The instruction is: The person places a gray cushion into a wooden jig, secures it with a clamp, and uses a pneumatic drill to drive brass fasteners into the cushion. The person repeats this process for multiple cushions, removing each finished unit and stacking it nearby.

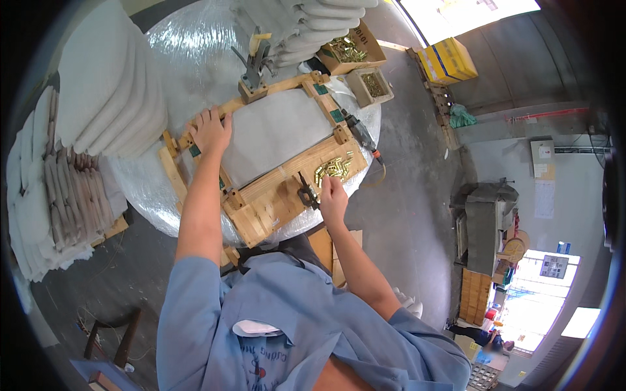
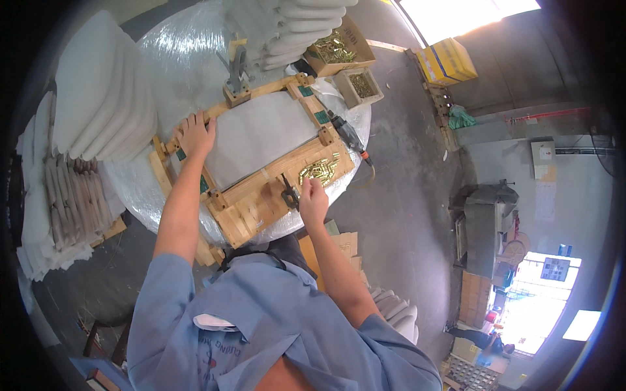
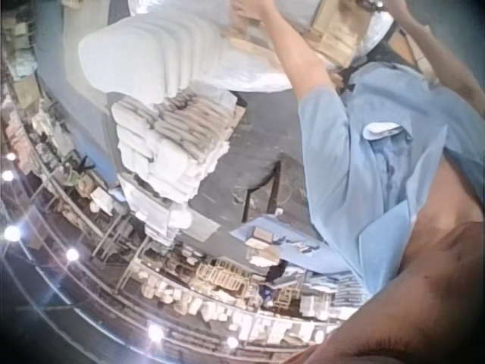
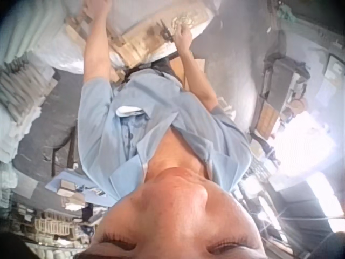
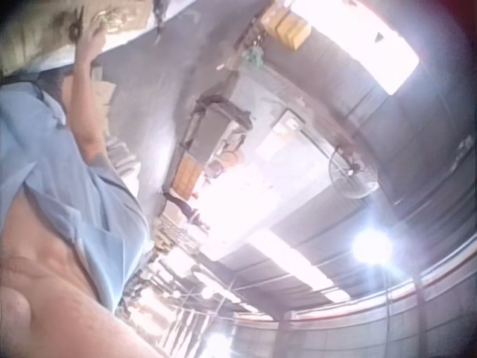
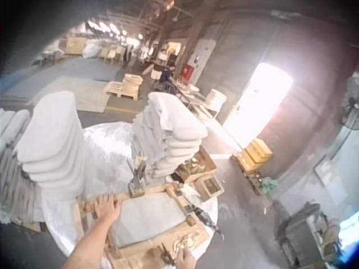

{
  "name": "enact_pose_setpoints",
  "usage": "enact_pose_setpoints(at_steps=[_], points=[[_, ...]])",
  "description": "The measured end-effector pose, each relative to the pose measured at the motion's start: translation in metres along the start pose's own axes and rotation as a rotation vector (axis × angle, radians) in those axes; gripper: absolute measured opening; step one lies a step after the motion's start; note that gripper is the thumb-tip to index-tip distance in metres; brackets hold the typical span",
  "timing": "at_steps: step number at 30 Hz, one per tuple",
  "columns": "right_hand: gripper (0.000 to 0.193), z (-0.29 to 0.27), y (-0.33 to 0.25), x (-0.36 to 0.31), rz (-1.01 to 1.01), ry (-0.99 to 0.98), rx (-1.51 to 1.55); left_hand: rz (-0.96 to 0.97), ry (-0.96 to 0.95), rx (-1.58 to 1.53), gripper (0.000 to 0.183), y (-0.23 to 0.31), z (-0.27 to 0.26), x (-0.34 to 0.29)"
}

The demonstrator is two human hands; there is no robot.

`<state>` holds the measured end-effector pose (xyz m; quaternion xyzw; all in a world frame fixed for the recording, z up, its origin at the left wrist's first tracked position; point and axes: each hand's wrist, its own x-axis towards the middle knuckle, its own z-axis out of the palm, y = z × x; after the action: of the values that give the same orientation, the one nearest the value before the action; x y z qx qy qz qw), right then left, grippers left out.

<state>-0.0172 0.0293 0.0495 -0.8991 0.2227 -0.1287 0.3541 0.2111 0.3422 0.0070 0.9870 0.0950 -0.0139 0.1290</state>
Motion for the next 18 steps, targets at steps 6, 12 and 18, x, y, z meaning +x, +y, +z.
enact_pose_setpoints(at_steps=[6, 12, 18], points=[[0.038, 0.027, -0.022, 0.021, -0.004, -0.03, 0.149, -0.009, 0.056, -0.005, 0.063, -0.001, 0.008, -0.004], [0.04, 0.03, -0.022, 0.024, -0.038, -0.133, 0.034, -0.009, 0.08, -0.009, 0.062, -0.004, 0.007, -0.006], [0.051, 0.07, -0.033, 0.047, -0.05, -0.146, 0.057, -0.019, 0.079, -0.06, 0.064, -0.003, 0.001, -0.005]])
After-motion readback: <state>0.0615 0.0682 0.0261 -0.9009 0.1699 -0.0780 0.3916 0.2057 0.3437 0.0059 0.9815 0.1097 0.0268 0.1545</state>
